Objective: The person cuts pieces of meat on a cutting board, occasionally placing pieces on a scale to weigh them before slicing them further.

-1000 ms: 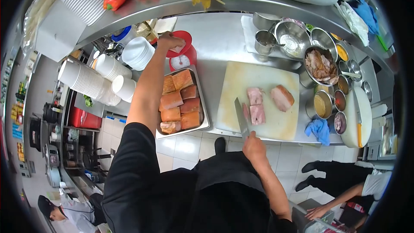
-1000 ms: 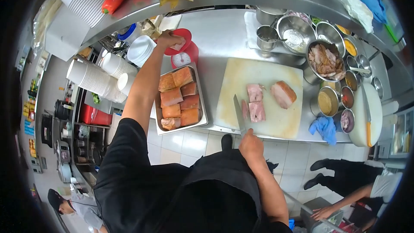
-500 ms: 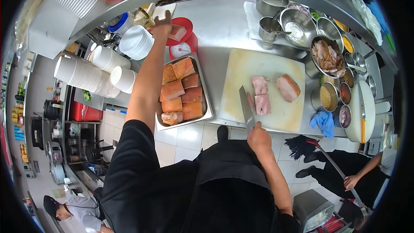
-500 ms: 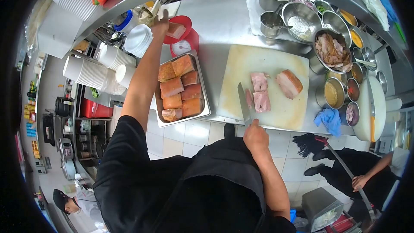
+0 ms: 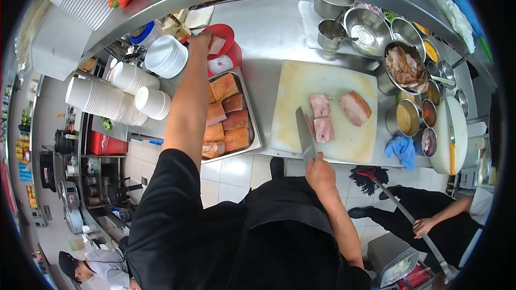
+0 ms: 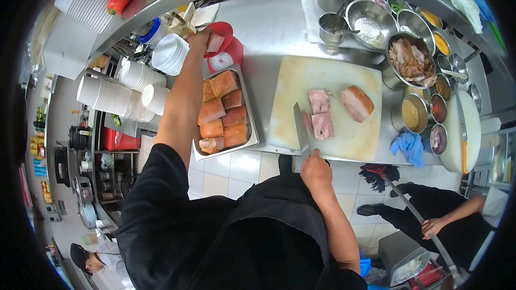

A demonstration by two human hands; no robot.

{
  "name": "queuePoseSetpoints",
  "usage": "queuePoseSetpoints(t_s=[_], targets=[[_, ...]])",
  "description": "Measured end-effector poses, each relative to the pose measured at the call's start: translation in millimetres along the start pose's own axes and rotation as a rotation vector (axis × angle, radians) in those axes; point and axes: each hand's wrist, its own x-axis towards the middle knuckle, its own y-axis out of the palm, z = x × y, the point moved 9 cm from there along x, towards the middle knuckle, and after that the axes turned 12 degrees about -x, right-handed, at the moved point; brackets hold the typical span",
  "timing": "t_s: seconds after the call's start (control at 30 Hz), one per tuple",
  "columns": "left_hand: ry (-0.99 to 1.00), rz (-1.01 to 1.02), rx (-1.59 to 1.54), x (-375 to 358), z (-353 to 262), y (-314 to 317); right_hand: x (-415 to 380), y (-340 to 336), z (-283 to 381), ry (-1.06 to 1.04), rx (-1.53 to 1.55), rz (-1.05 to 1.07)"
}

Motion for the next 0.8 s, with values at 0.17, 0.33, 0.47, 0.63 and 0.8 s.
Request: queuePoseSetpoints(t_s=[0.17, 0.33, 0.47, 0.63, 0.8], targets=[[0.1, 0.722, -1.167, -91.3, 7.9, 17.7, 4.9, 1.5, -5.5, 0.006, 0.049, 0.013], [-0.063, 0.947, -1.217, -302.8, 91.7, 61.0, 12.3, -6.8, -14.2, -0.082, 0.121, -0.017], [-0.169, 0.908, -1.097, -362.8, 163.3, 108.6, -6.1, -42.5, -7.1, -0.057, 0.126, -0.021], [0.795, 0.47, -0.236, -370.9, 137.4, 69.5, -19.4, -60.2, 8.5, -0.149, 0.113, -0.016], [0.663, 0.599, -0.417, -364.7, 141.1, 69.7, -24.5, -65.2, 16.8, -0.168, 0.085, 0.021]])
